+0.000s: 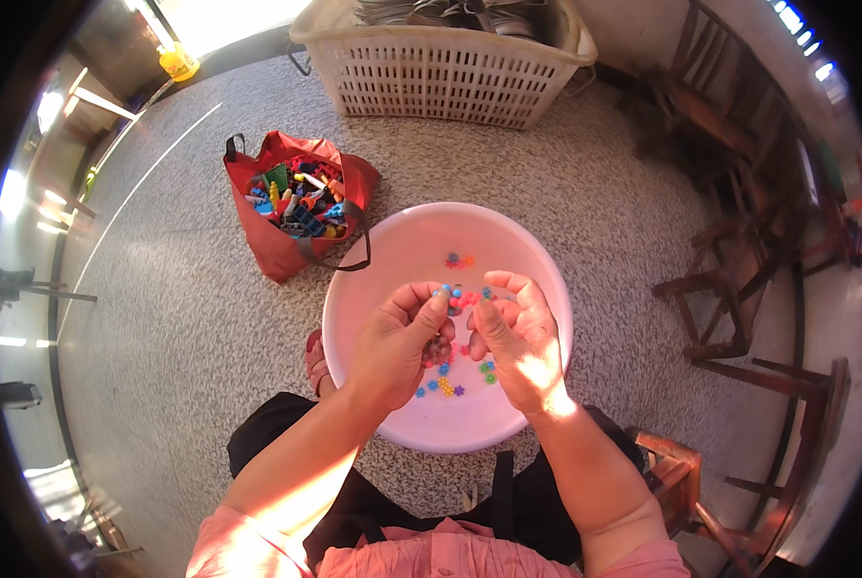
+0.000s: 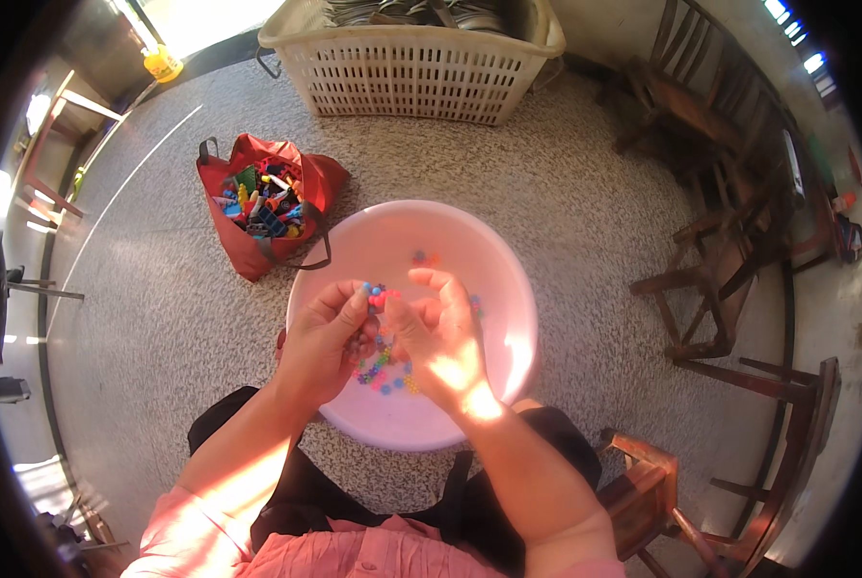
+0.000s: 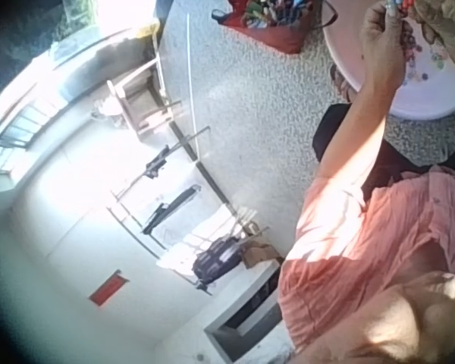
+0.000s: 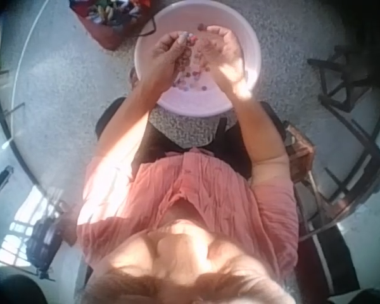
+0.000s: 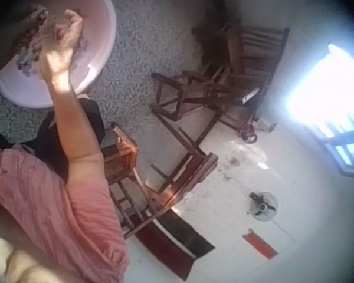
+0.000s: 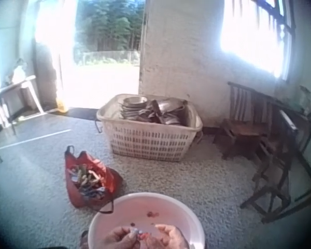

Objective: The recorder connects plastic flower-shaped blocks into a larger structure.

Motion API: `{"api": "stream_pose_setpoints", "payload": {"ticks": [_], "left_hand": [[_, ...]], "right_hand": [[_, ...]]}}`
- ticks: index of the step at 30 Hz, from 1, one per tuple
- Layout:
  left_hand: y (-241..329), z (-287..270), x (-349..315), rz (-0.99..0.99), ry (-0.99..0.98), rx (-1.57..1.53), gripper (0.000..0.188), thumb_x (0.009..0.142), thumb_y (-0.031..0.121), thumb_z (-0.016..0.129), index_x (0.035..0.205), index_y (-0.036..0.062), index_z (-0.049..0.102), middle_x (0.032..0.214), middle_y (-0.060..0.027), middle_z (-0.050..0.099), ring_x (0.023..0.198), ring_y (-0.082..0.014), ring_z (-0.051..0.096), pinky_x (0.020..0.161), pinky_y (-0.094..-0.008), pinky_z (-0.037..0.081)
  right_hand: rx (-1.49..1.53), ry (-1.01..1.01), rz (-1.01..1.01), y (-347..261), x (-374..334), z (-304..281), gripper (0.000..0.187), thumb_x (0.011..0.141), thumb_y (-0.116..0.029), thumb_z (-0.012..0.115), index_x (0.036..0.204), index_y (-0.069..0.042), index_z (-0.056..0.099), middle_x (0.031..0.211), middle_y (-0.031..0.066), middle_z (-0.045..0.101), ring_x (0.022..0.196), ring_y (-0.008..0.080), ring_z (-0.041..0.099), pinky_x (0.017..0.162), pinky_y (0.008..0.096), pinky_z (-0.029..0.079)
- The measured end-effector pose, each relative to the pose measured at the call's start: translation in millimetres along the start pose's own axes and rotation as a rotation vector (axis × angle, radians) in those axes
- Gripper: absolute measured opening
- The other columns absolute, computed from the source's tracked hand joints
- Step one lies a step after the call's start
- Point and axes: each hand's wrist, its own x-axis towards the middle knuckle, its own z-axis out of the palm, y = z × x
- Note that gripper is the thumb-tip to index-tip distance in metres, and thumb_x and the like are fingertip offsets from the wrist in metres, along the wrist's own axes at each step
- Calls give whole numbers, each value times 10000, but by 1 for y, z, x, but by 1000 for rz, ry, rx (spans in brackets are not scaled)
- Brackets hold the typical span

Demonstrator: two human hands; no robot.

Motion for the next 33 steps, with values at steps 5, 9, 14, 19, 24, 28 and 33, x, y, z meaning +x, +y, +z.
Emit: {"api": "stream_pose_setpoints", "payload": {"ticks": [5, 9, 14, 19, 24, 28, 33], "left_hand": [[-9, 0, 7, 133, 128, -13, 182, 882, 213, 504, 976, 61, 471, 795, -36, 538, 604, -67, 472, 487, -189, 381], [-6, 2, 0, 47, 77, -137, 154, 912, 198, 430, 950, 59, 482, 919, -55, 560, 734, -117, 527, 626, -225, 434], [-5, -9, 4, 101, 75, -140, 142, 912, 184, 423, 941, 60, 487, 986, -78, 574, 900, -174, 551, 749, -285, 440], [6, -7, -1, -21, 11, -222, 125, 902, 163, 438, 942, 59, 496, 1015, -95, 577, 988, -219, 547, 818, -328, 447], [0, 1, -2, -68, -46, -246, 118, 893, 141, 451, 975, 75, 504, 1014, -100, 576, 950, -223, 570, 789, -342, 484], [12, 4, 2, -30, -6, -226, 152, 891, 150, 464, 1012, 64, 493, 980, -97, 578, 916, -202, 577, 791, -322, 494], [42, -10, 5, 101, -42, -334, 276, 889, 142, 458, 1143, 31, 460, 1032, -104, 570, 943, -198, 573, 782, -311, 509]], "right_hand": [[-109, -108, 71, 25, 0, 11, 289, 794, -138, 631, 942, -27, 409, 787, 66, 522, 654, 126, 564, 569, 239, 474], [-169, -79, -65, 34, 6, 10, 291, 789, -106, 629, 953, -16, 407, 824, 84, 535, 655, 129, 570, 577, 237, 484], [-110, -58, 135, 16, 5, -2, 229, 803, -74, 596, 986, 15, 491, 798, 74, 567, 649, 120, 567, 593, 233, 480], [185, -99, 346, 4, 1, -23, 152, 816, -28, 554, 964, 7, 560, 803, 64, 590, 666, 123, 571, 642, 231, 479], [118, -123, 203, 14, 0, -25, 181, 801, -94, 586, 931, 26, 541, 821, 64, 587, 749, 121, 569, 659, 241, 473], [-32, 1, 136, 11, 9, -32, 113, 800, -82, 597, 875, -20, 541, 743, 40, 569, 658, 112, 567, 622, 240, 494], [-418, 120, 253, 49, 34, -93, 143, 787, -109, 604, 869, -3, 553, 747, 44, 574, 655, 116, 567, 604, 251, 487]]}}
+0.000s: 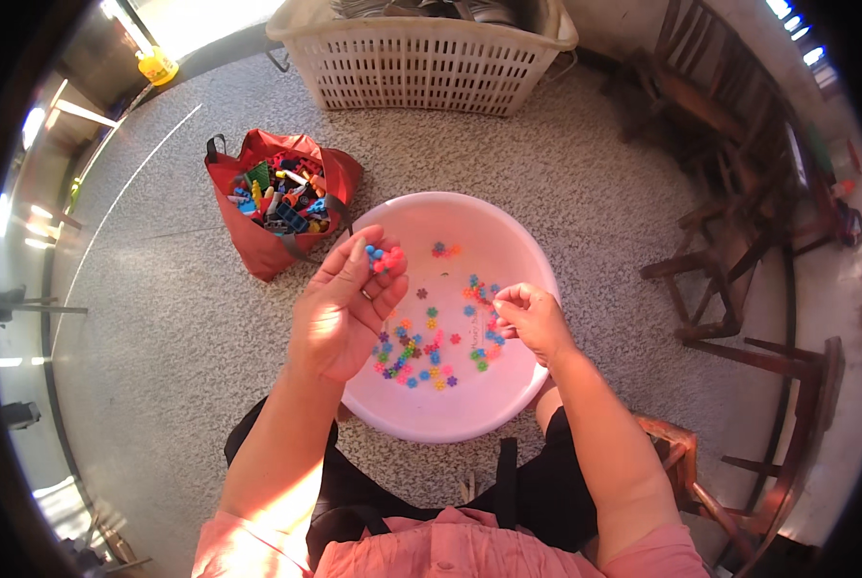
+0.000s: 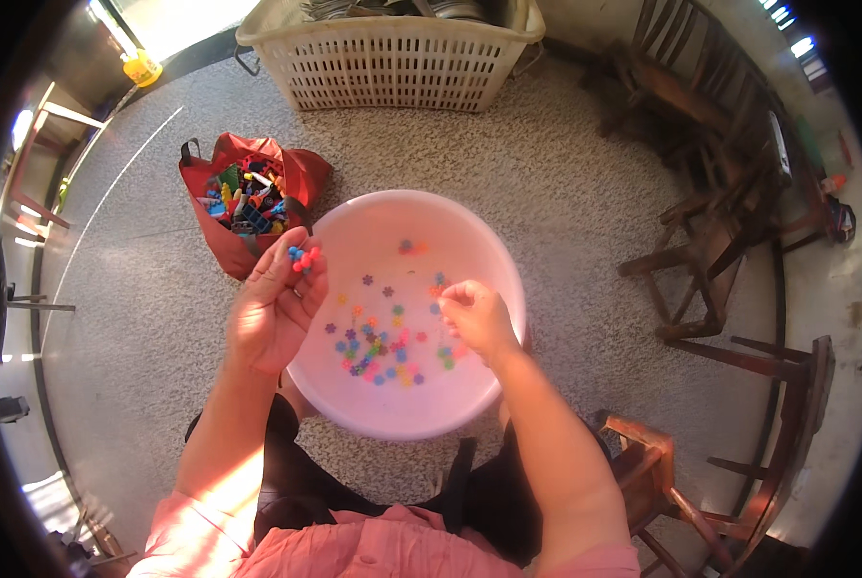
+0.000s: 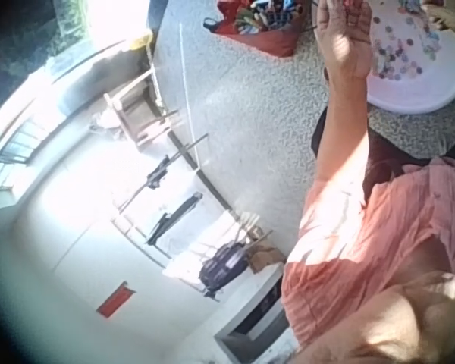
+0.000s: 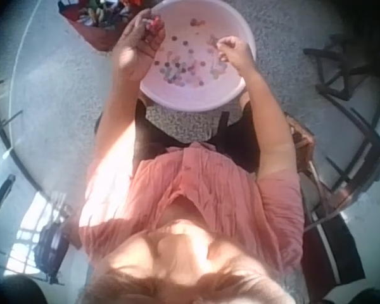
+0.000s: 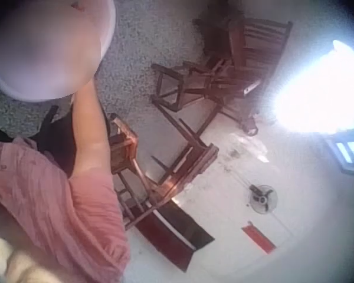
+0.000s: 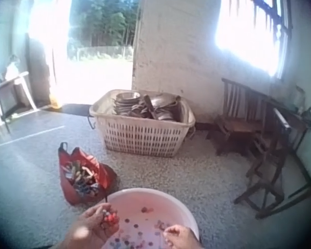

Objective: The recorder connects plastic flower-shaped blocks into a larger structure.

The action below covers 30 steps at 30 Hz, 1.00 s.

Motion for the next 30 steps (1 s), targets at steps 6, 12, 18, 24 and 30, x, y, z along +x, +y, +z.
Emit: {"api": "stream_pose_setpoints", "payload": {"ticks": [6, 12, 18, 24, 30], "left_hand": [[14, -12, -2, 78, 64, -63, 161, 860, 57, 487, 1009, -3, 481, 1071, -133, 538, 1019, -247, 539, 853, -306, 499], [24, -17, -13, 34, 94, 16, 160, 872, 124, 493, 1026, 80, 484, 1022, -83, 543, 811, -160, 572, 658, -230, 519], [25, -15, -4, 16, 265, -3, 214, 860, 95, 506, 1066, 41, 489, 991, -111, 551, 795, -194, 589, 651, -287, 520], [25, -23, -1, -63, 159, -3, 295, 833, 30, 522, 1122, 13, 464, 994, -117, 553, 834, -214, 597, 679, -304, 539], [26, -3, -3, -97, 188, 39, 341, 808, 4, 547, 1137, 7, 459, 961, -108, 560, 871, -213, 591, 720, -334, 530]], "right_hand": [[-914, -55, -35, 72, 67, -19, 189, 731, -59, 558, 918, -57, 592, 886, 145, 608, 834, 266, 583, 742, 332, 454], [-904, -91, 115, 128, 148, 1, 289, 749, -24, 477, 1004, -96, 592, 1023, 172, 579, 990, 294, 543, 842, 349, 426], [-1054, 117, -118, 186, 177, 18, 471, 761, -12, 423, 1199, -184, 442, 1187, 150, 454, 1028, 347, 496, 888, 395, 393], [-1286, -182, 47, 208, 138, 46, 408, 756, -14, 428, 1140, -152, 434, 1133, 145, 485, 991, 343, 518, 844, 419, 405], [-816, -126, 2, 212, 126, 63, 341, 779, -34, 468, 1112, -109, 449, 914, 128, 568, 825, 249, 586, 673, 379, 473]]}}
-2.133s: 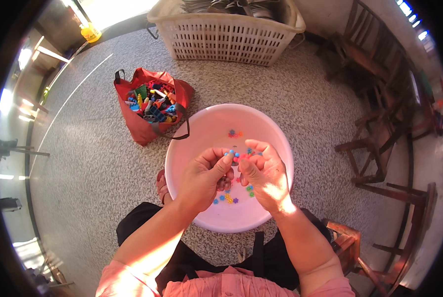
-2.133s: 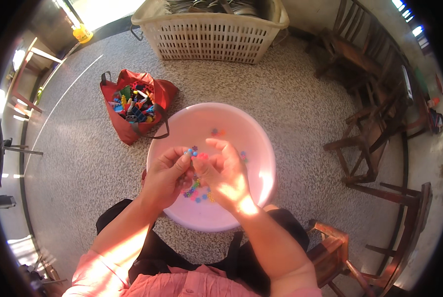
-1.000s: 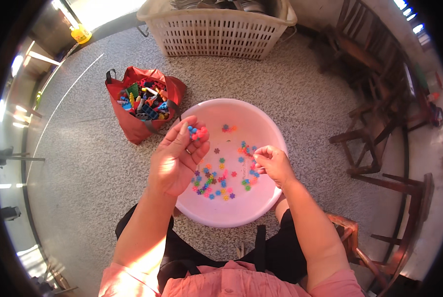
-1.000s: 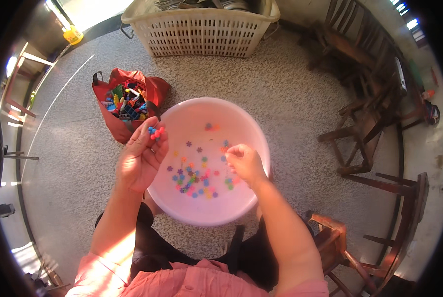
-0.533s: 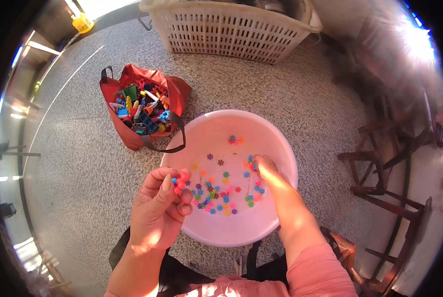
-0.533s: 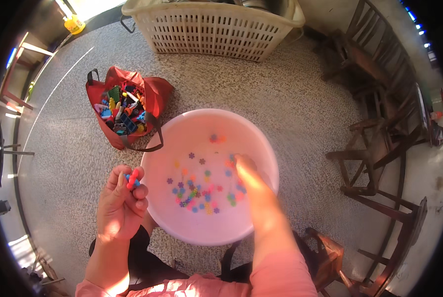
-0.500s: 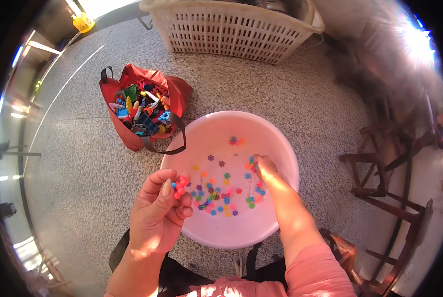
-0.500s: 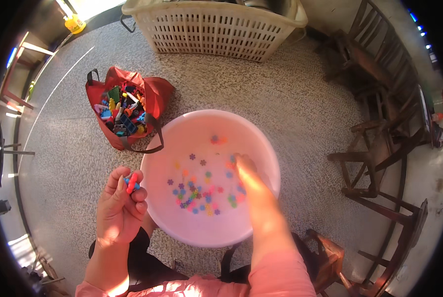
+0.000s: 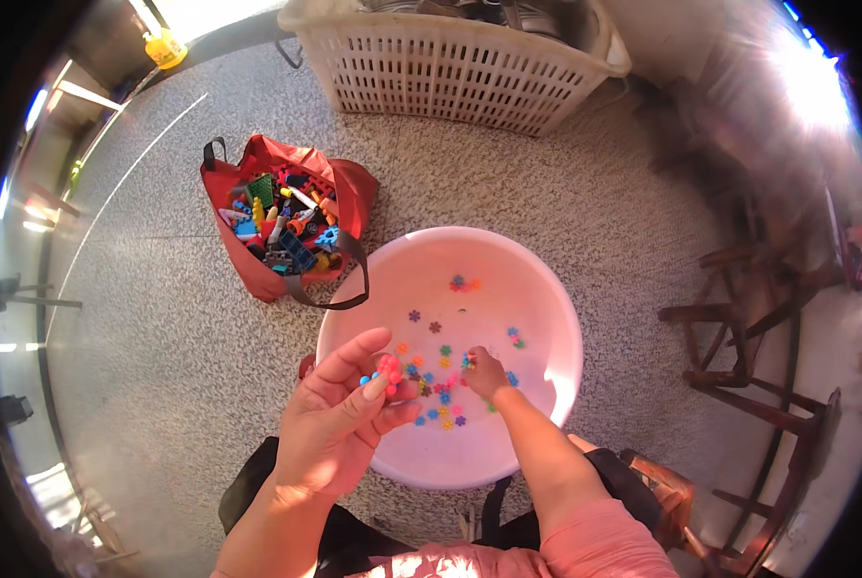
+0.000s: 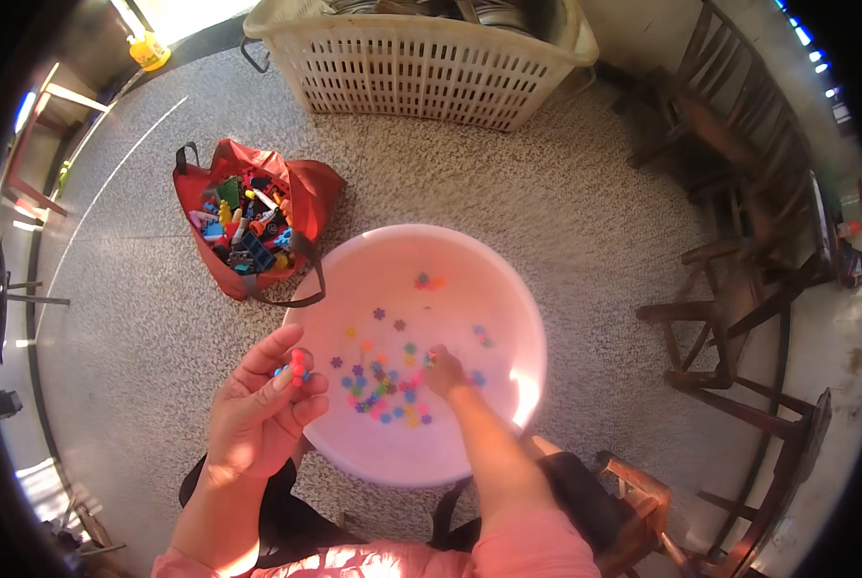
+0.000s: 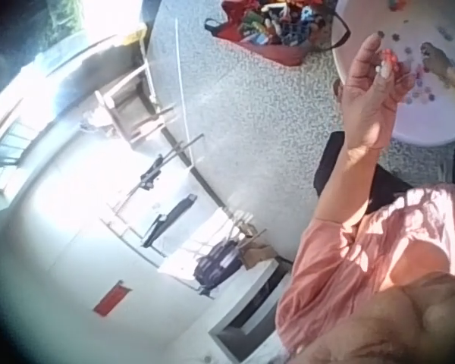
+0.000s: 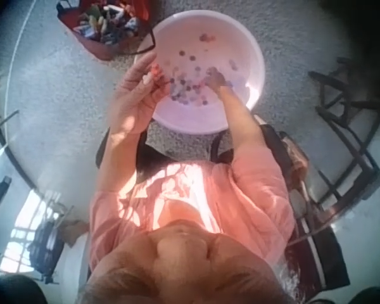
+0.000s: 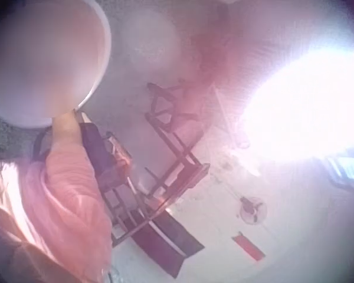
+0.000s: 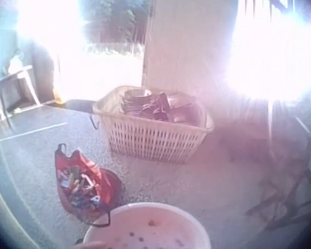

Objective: The recorder connects plastic flower-shaped blocks into a larger structure.

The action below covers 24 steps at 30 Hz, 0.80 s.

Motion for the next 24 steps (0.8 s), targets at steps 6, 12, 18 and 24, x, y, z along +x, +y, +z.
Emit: {"api": "stream_pose_setpoints", "payload": {"ticks": [6, 12, 18, 24], "left_hand": [[0, -1, 2, -39, -182, 7, 290, 833, 80, 535, 1100, -21, 484, 930, -94, 562, 880, -205, 583, 741, -360, 518], [-2, -2, -4, -184, -147, 335, 335, 802, 241, 618, 1059, 40, 542, 808, -11, 555, 612, -65, 518, 461, -185, 403], [-29, 9, -10, -247, -267, 537, 283, 784, 265, 647, 974, 63, 592, 702, 42, 544, 513, 1, 382, 408, -149, 260], [-41, 1, -5, -166, -292, 404, 223, 813, 235, 611, 914, 36, 600, 626, 21, 496, 473, -33, 371, 387, -159, 249]], "right_hand": [[1442, -413, -5, -126, -72, -159, 237, 825, -87, 515, 1043, -5, 472, 859, 113, 581, 640, 160, 591, 601, 302, 501], [1329, -335, -299, -178, -172, -204, 307, 834, -250, 564, 1054, -55, 476, 788, 81, 566, 618, 110, 547, 489, 207, 437], [1134, -305, -246, -201, -199, -219, 324, 838, -243, 566, 1092, -61, 482, 806, 34, 559, 636, 87, 530, 513, 194, 413], [1138, -161, -318, -187, -201, -216, 435, 757, -225, 669, 1074, 19, 498, 889, 70, 556, 684, 142, 553, 609, 237, 455]]}}
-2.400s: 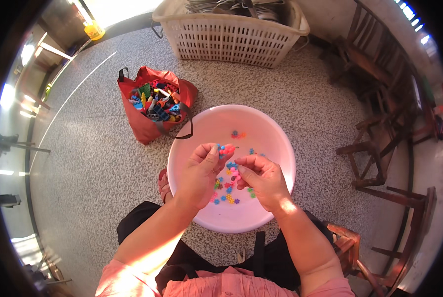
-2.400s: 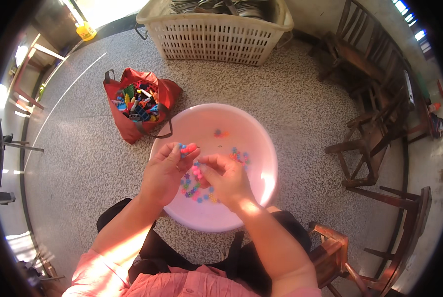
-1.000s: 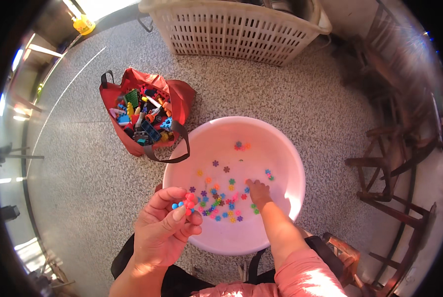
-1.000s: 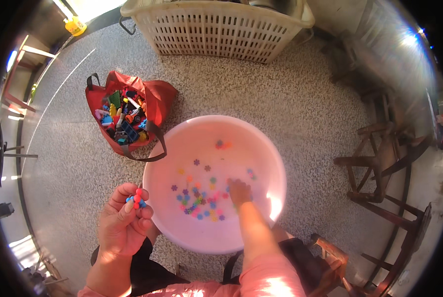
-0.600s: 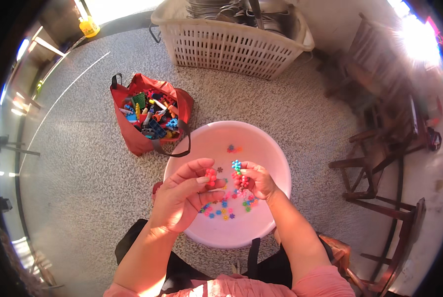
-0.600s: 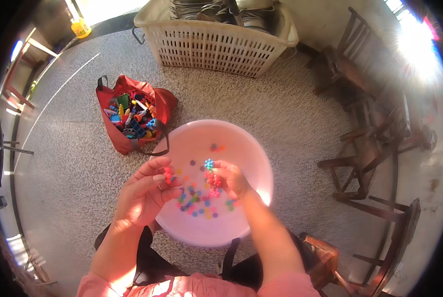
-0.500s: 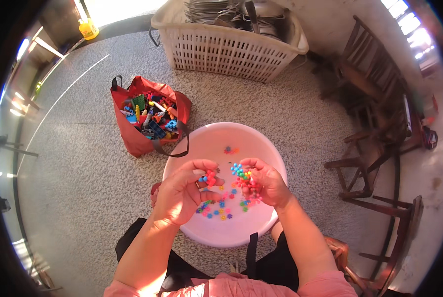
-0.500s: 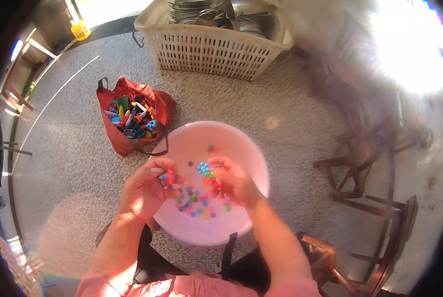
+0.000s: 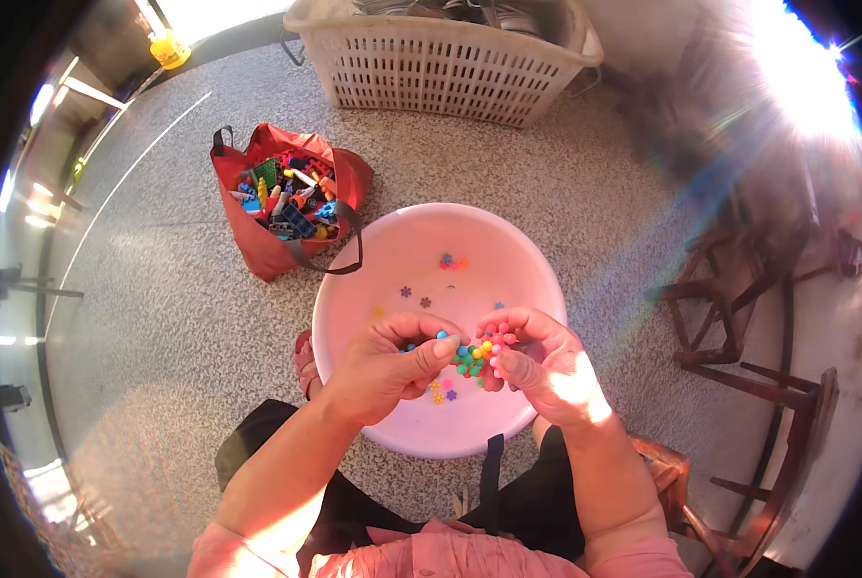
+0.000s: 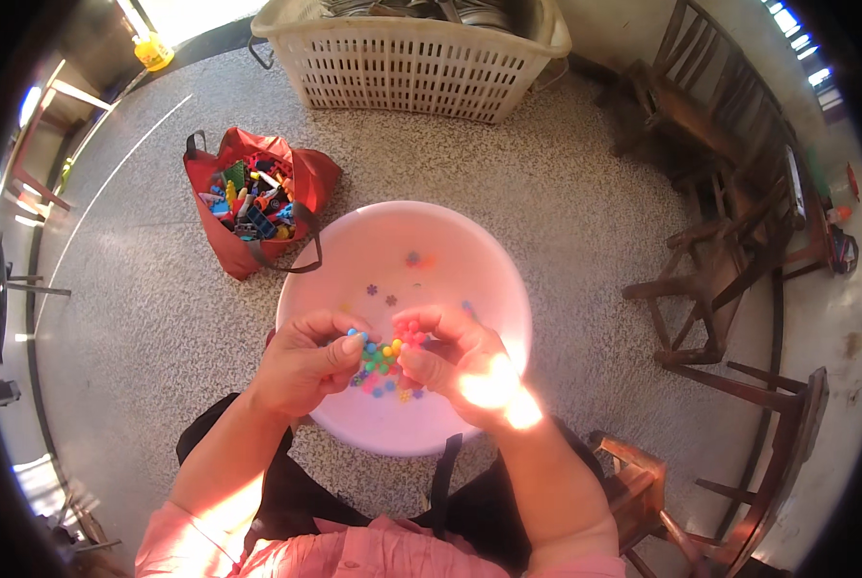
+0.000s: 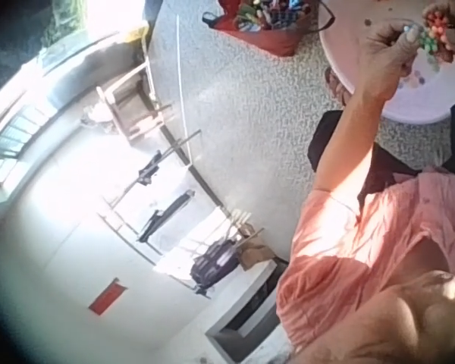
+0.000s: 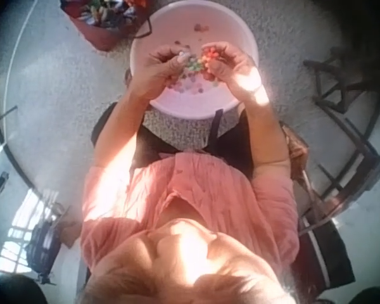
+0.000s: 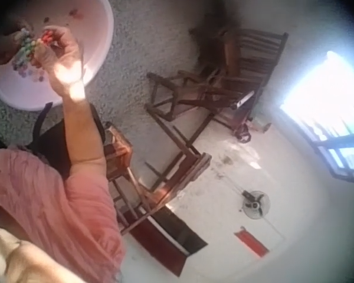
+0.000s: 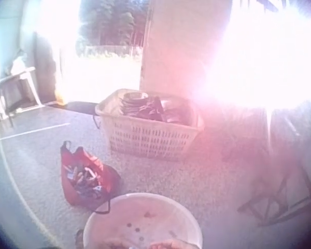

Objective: The recorder connects plastic flower-shaped blocks into a larger structure.

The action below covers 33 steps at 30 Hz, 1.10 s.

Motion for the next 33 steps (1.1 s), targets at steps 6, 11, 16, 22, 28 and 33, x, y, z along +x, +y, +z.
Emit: {"api": "stream_pose_setpoints", "payload": {"ticks": [6, 11, 16, 22, 28, 33], "left_hand": [[9, 0, 3, 77, -46, -262, 180, 873, 188, 512, 914, 18, 552, 702, -32, 505, 474, -61, 390, 375, -166, 255], [5, 4, 5, 101, -66, -249, 157, 876, 186, 507, 912, 36, 538, 712, -32, 510, 473, -66, 416, 366, -170, 257], [-7, 17, 6, 56, -11, -21, 173, 857, 208, 547, 917, 45, 541, 695, -14, 523, 463, -55, 431, 364, -170, 278], [-16, 18, 11, 38, 51, 33, 178, 829, 213, 592, 873, 42, 563, 670, 5, 512, 478, -38, 405, 378, -173, 299], [-7, 9, 6, -6, -20, -54, 183, 816, 215, 611, 871, 46, 569, 664, 15, 512, 484, -24, 389, 390, -168, 299], [-1, 10, 7, 68, 88, 132, 206, 788, 173, 634, 943, 48, 582, 676, 11, 525, 485, -25, 399, 401, -164, 305]], "right_hand": [[139, 22, -71, -5, -10, -16, 445, 747, -201, 673, 1079, 40, 500, 959, 115, 554, 658, 155, 562, 620, 254, 468], [116, 73, -150, -14, -20, -13, 439, 744, -161, 665, 1092, 33, 482, 960, 97, 541, 741, 148, 558, 636, 250, 468], [-851, 166, -538, -7, -15, -1, 340, 648, -52, 732, 941, -55, 560, 863, 58, 568, 653, 120, 576, 552, 230, 482], [-1074, 218, -890, 12, -3, -9, 295, 660, -53, 718, 921, -68, 582, 864, 93, 575, 638, 183, 595, 531, 269, 491], [-490, 13, -343, 8, -4, -11, 264, 746, -99, 666, 989, -44, 579, 886, 91, 577, 698, 146, 595, 597, 248, 489], [-373, 129, -148, 5, -5, -9, 390, 792, -164, 629, 1137, -32, 504, 992, 94, 536, 771, 131, 552, 681, 251, 476]]}}
